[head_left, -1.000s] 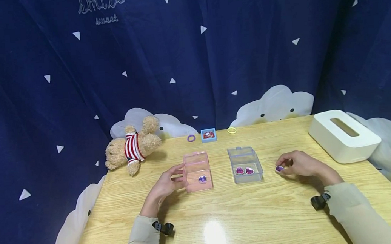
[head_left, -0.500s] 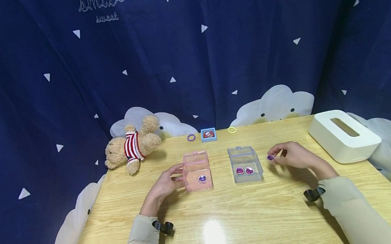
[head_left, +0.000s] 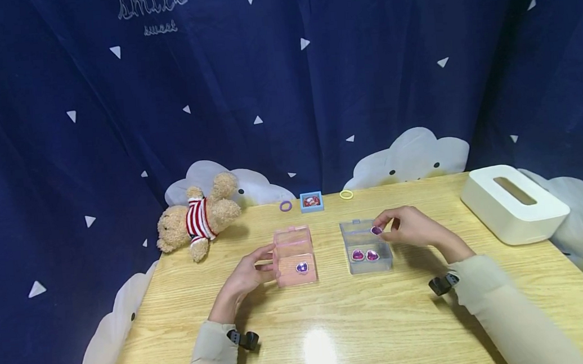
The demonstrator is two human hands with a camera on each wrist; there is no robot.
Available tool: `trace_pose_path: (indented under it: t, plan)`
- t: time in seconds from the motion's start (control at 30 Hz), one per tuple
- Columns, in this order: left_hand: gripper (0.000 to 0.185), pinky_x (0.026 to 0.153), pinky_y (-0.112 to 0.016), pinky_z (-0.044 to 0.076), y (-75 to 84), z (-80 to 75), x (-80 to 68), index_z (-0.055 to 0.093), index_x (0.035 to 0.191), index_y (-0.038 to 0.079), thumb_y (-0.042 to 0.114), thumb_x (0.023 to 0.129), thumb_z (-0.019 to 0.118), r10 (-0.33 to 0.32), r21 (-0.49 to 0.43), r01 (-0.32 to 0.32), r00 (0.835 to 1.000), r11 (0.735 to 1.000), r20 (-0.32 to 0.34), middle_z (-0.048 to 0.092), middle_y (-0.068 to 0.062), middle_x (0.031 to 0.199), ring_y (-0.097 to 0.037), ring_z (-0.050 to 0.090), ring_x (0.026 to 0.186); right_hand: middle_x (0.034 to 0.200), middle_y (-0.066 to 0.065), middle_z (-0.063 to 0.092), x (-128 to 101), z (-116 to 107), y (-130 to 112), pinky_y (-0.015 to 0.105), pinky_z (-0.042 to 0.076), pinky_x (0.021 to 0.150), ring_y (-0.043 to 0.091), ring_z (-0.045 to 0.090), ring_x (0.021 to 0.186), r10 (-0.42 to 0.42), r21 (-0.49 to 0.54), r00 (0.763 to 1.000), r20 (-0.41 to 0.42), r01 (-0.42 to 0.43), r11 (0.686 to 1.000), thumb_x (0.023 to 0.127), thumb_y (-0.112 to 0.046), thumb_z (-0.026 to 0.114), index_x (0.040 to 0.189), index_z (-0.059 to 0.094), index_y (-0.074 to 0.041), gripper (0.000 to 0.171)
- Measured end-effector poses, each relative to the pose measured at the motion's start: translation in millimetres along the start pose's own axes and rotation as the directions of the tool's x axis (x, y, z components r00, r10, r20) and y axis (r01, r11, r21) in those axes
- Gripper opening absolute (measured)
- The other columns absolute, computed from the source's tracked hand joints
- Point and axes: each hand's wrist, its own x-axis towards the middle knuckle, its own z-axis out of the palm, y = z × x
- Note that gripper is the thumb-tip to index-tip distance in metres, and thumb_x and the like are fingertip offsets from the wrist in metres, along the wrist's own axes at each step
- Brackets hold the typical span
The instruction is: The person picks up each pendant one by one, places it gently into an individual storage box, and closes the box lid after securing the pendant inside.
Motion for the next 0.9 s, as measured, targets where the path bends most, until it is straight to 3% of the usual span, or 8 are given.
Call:
trace_pose_path:
  t: [0.4,0.67,0.9]
  plan:
    - [0.076,0.093,-0.034,0.058,-2.7,0.5,0.7,0.038,0.152,0.004,-0.007,0.085,0.071,-0.008,-0.001,0.008,1.000,1.000,-0.012,0.047,-0.029,0.139,-0.044,0.056,0.125,0.094,-0.006,0.073,32,33,-47,0.023,0.050,0.058,0.008,0.057,0.066,-0.079,0.029,0.994,0.072,0.077,0.997,0.082,-0.022,0.078,0.106,0.074,-0.019,0.025]
    - [0.076,0.094,-0.034,0.058,-3.5,0.2,1.4,0.037,0.153,0.003,-0.007,0.086,0.071,-0.005,-0.013,0.005,1.000,1.000,-0.004,0.046,-0.029,0.140,-0.045,0.055,0.126,0.104,-0.007,0.075,54,58,-79,0.025,0.052,0.067,0.008,0.060,0.075,-0.117,0.029,0.983,0.139,0.114,0.993,0.086,-0.023,0.077,0.110,0.074,-0.019,0.025]
    - [0.078,0.094,-0.034,0.058,-1.0,0.4,1.9,0.035,0.153,0.003,-0.011,0.084,0.070,-0.010,-0.042,0.010,1.000,0.999,0.000,0.046,-0.031,0.141,-0.044,0.057,0.124,0.100,-0.004,0.074,67,80,-96,0.021,0.051,0.067,0.005,0.060,0.071,-0.186,0.028,0.968,0.168,0.184,0.983,0.085,-0.019,0.076,0.108,0.075,-0.020,0.023]
